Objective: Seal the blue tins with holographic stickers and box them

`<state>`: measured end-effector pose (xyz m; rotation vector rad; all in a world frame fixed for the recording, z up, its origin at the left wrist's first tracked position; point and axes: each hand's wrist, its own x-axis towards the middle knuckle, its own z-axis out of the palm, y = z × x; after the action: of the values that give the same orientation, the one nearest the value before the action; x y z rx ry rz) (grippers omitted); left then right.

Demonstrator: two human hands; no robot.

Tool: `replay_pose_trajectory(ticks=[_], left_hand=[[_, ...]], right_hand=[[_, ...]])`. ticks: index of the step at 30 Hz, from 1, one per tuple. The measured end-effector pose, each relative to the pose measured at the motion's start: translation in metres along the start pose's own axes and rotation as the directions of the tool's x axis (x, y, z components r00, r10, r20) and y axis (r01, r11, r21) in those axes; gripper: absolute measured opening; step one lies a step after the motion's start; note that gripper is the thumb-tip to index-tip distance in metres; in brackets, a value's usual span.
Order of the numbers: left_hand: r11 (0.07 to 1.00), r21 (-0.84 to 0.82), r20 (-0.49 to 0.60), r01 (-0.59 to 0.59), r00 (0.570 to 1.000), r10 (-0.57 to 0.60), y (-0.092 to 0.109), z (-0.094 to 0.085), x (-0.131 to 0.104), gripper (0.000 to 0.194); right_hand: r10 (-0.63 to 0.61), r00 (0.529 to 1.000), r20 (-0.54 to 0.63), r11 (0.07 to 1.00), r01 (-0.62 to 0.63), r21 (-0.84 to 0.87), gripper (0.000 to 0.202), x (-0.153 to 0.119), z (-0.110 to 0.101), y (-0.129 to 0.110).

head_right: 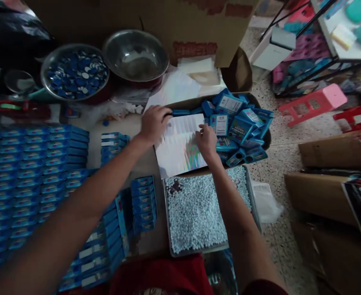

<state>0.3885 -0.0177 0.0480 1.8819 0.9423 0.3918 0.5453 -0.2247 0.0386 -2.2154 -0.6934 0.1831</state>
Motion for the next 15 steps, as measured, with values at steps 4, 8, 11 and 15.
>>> replay_pose_trajectory(ticks=[4,8,11,15], left_hand=[[0.964,0.209,0.158,-0.166,0.978,0.134,0.050,0.092,0.047,0.010],[0.956,0.291,0.192,-0.027,0.981,-0.031,0.060,0.109,0.056,0.009],[0.973,0.227,0.147,-0.048,0.989,0.015,0.062,0.100,0.053,0.012],[0.947,0.284,0.174,-0.150,0.979,0.103,0.078,0.091,0.048,0.009]], right_hand=[[-0.096,0.991,0.091,0.995,0.097,-0.007,0.025,-0.016,-0.001,0.012],[-0.192,0.978,0.077,0.980,0.195,-0.035,0.034,-0.027,-0.020,0.027],[-0.293,0.956,0.027,0.953,0.294,-0.073,0.041,-0.010,-0.030,0.027],[-0.422,0.904,0.068,0.886,0.427,-0.183,0.049,0.028,-0.020,0.008]])
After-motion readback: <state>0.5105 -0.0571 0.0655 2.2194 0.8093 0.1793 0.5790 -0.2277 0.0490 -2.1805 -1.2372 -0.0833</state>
